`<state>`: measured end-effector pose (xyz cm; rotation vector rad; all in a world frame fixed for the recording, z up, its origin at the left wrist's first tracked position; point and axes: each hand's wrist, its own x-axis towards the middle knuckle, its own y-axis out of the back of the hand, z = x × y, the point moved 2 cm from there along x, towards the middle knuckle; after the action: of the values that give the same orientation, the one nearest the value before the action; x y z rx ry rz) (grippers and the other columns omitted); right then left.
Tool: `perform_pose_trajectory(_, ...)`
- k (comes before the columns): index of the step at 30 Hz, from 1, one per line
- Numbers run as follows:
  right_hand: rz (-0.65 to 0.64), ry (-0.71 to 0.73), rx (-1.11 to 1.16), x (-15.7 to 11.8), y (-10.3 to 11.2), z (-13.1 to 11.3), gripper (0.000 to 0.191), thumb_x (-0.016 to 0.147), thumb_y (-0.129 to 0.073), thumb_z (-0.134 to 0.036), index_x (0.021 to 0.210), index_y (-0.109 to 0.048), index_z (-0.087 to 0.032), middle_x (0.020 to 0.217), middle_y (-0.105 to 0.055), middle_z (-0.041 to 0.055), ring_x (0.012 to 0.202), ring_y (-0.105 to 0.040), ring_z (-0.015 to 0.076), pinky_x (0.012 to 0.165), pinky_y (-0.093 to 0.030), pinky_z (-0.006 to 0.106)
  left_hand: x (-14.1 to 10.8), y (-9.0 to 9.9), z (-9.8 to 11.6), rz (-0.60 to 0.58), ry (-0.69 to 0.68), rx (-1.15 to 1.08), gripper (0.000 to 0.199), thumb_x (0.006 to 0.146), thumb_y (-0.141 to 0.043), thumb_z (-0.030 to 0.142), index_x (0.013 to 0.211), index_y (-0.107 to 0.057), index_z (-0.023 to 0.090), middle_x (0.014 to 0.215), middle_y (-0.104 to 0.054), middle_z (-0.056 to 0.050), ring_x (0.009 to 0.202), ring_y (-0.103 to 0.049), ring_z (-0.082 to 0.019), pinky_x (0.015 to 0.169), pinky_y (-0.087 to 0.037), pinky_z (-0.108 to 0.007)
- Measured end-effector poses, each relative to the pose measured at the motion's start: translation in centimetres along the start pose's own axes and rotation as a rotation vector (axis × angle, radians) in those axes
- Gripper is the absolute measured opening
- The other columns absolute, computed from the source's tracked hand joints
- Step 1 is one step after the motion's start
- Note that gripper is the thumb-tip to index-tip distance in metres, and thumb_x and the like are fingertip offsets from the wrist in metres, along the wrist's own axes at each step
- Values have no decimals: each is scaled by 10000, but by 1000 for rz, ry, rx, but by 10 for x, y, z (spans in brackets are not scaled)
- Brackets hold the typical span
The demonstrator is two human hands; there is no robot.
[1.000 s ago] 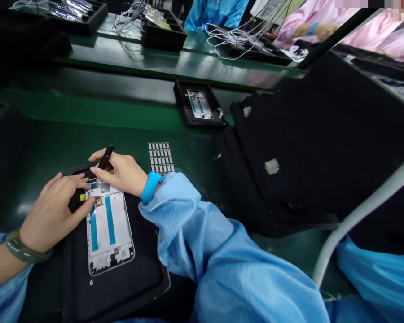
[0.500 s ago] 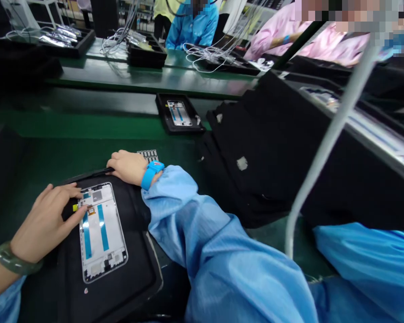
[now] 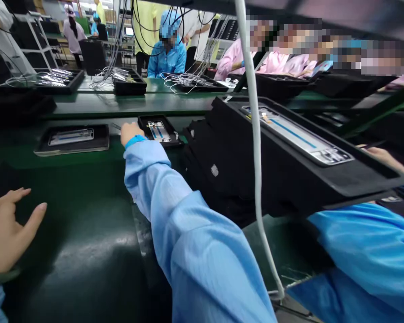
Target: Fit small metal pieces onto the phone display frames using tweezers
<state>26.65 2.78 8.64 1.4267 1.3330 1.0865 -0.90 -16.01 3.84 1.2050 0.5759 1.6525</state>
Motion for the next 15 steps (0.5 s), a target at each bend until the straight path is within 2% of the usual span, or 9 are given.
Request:
perform_pose_trajectory(3, -28, -72, -160, -11, 5, 43, 269, 902, -439, -183, 1094, -552, -32, 1154, -520, 209, 1057, -548, 256, 883, -421, 375, -1, -4, -5, -53, 9, 2, 570, 774, -441, 512, 1187, -458, 121, 1230, -475, -199, 1270, -326, -320, 1025, -276, -527)
perform_pose_trajectory(5, -78, -125, -251, -19, 4, 75, 304, 870, -526, -275, 1116, -532, -96, 1135, -543, 120, 975, -569, 181, 846, -466, 362, -1, -6, -5, -83, -2, -5, 551, 783, -431, 509, 1182, -456, 130, 1239, -471, -196, 1278, -318, -311, 1022, -286, -522)
perform_pose_trajectory(8, -82, -101, -352, -28, -4, 109, 339, 869, -516, -324, 1156, -508, -144, 1142, -541, 82, 970, -564, 185, 810, -491, 396, -2, -9, -2, -105, -31, -14, 526, 792, -431, 498, 1184, -447, 148, 1244, -471, -178, 1280, -320, -294, 1027, -287, -510)
perform_pose_trajectory(11, -57, -25, -412, -31, -10, 121, 306, 894, -472, -267, 1176, -496, -151, 1179, -524, 110, 1017, -556, 211, 823, -472, 387, -5, -12, -2, -125, -35, -15, 513, 795, -440, 488, 1189, -440, 159, 1243, -471, -168, 1278, -325, -286, 1028, -296, -506)
perform_pose_trajectory(15, -101, 56, -463, -28, -10, 118, 284, 895, -431, -195, 1166, -509, -166, 1162, -537, 144, 982, -591, 233, 768, -456, 336, -7, -12, -2, -138, -39, -21, 507, 799, -441, 484, 1183, -445, 152, 1221, -484, -169, 1265, -345, -291, 1005, -337, -504)
